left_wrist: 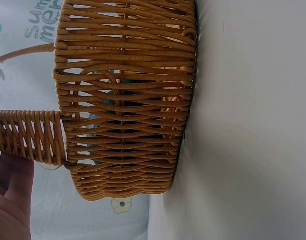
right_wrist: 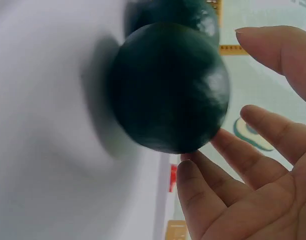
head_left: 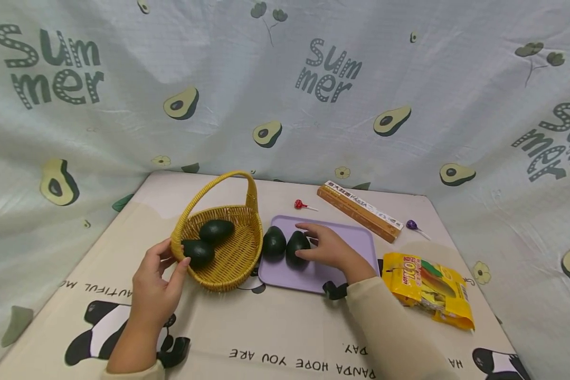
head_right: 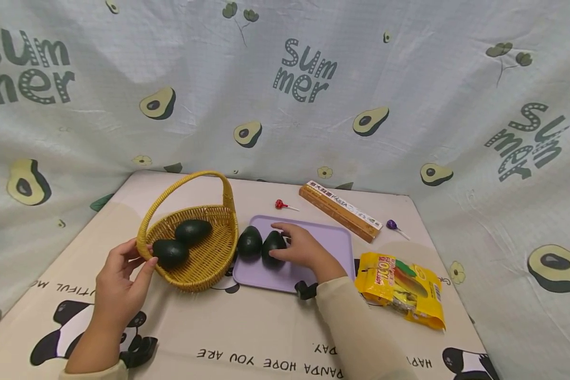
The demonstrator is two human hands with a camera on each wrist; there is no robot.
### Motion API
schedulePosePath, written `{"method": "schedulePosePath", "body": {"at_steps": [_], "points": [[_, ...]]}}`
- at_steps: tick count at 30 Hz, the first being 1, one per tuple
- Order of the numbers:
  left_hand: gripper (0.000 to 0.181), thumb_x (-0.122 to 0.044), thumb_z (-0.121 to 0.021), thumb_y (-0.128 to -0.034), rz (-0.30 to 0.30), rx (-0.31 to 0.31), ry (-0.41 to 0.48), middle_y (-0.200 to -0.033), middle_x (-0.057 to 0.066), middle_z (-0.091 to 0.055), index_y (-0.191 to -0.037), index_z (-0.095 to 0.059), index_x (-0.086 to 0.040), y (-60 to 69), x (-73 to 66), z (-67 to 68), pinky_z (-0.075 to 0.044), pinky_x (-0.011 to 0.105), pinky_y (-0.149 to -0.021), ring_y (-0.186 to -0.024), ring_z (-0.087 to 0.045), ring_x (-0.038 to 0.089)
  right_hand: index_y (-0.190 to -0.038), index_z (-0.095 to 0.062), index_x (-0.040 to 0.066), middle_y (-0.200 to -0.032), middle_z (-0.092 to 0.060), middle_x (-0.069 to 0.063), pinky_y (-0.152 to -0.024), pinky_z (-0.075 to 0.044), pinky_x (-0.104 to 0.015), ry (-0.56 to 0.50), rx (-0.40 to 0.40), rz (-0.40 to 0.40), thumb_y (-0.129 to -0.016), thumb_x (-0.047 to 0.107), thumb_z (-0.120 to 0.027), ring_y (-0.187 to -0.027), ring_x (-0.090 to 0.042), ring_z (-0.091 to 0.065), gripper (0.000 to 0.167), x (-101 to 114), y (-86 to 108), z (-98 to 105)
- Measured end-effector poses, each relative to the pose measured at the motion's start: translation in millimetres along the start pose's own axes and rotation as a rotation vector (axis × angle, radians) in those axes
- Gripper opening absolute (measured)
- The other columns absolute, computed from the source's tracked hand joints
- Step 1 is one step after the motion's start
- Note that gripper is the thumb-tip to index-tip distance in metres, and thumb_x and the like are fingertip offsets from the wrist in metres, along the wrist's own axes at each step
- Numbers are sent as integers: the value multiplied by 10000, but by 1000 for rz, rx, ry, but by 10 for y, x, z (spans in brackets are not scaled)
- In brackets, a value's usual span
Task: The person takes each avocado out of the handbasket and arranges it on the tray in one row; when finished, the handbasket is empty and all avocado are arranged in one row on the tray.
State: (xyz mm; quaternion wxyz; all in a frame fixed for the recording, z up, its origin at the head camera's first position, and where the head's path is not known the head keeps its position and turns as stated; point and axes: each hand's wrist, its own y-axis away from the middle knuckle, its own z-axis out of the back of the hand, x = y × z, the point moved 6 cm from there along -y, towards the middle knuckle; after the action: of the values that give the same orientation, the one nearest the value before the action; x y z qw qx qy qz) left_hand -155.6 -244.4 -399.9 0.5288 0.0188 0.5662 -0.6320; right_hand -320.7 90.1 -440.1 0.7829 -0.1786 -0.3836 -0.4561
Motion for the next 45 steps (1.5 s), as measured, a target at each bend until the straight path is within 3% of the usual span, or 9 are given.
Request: {"method": "schedulePosePath", "body": {"at_steps": [9,16,22,28,37,45], "points": [[594,133,-775,-820,-1,-1,4,-1198,190,-655,-1361,-544,49,-4,-4,-7,-423,15,-998,-1126,-528,-70,-1523,-479,78,-1585,-459,-107,-1217,-376,-496,-31,8,97,-894,234,-789,-1446,-375,-450,718,251,4,81],[604,128,-773,-826,-8,2,-12,-1181,187,-654,-1374,-531,48,-5,1,0,-429,19,-998,-1121,-520,-82,-1557,-439,150,-1609,-430,-63,-1214,-379,-514,-59,42,150,-894,224,-800,-1425,-334,-487,758,469,-16,78],[590,105,-777,-836,-6,3,-14,-1192,179,-659,-1372,-540,37,-2,9,1,-420,14,-1001,-1120,-530,-58,-1549,-447,136,-1577,-475,-51,-1182,-435,-474,-35,65,177,-909,261,-790,-1392,-309,-527,737,678,-72,52],[599,114,-783,-823,-2,5,-10,-1191,174,-661,-1368,-546,38,10,21,-2,-415,8,-1001,-1117,-532,-51,-1519,-481,114,-1498,-550,-73,-1184,-437,-449,-23,72,181,-924,295,-774,-1378,-294,-540,688,829,-147,-3],[600,112,-784,-824,-7,10,-6,-1185,175,-658,-1368,-540,41,-4,16,4,-420,18,-1007,-1119,-532,-54,-1524,-466,100,-1529,-526,-73,-1223,-383,-414,-60,84,169,-938,335,-756,-1434,-226,-484,696,925,-284,-120],[638,147,-792,-791,-3,15,-15,-1187,169,-660,-1369,-546,36,-12,14,5,-414,10,-1004,-1115,-534,-47,-1531,-450,71,-1519,-533,-130,-1195,-424,-429,-104,106,169,-948,315,-750,-1420,-266,-501,699,997,-375,-213]]}}
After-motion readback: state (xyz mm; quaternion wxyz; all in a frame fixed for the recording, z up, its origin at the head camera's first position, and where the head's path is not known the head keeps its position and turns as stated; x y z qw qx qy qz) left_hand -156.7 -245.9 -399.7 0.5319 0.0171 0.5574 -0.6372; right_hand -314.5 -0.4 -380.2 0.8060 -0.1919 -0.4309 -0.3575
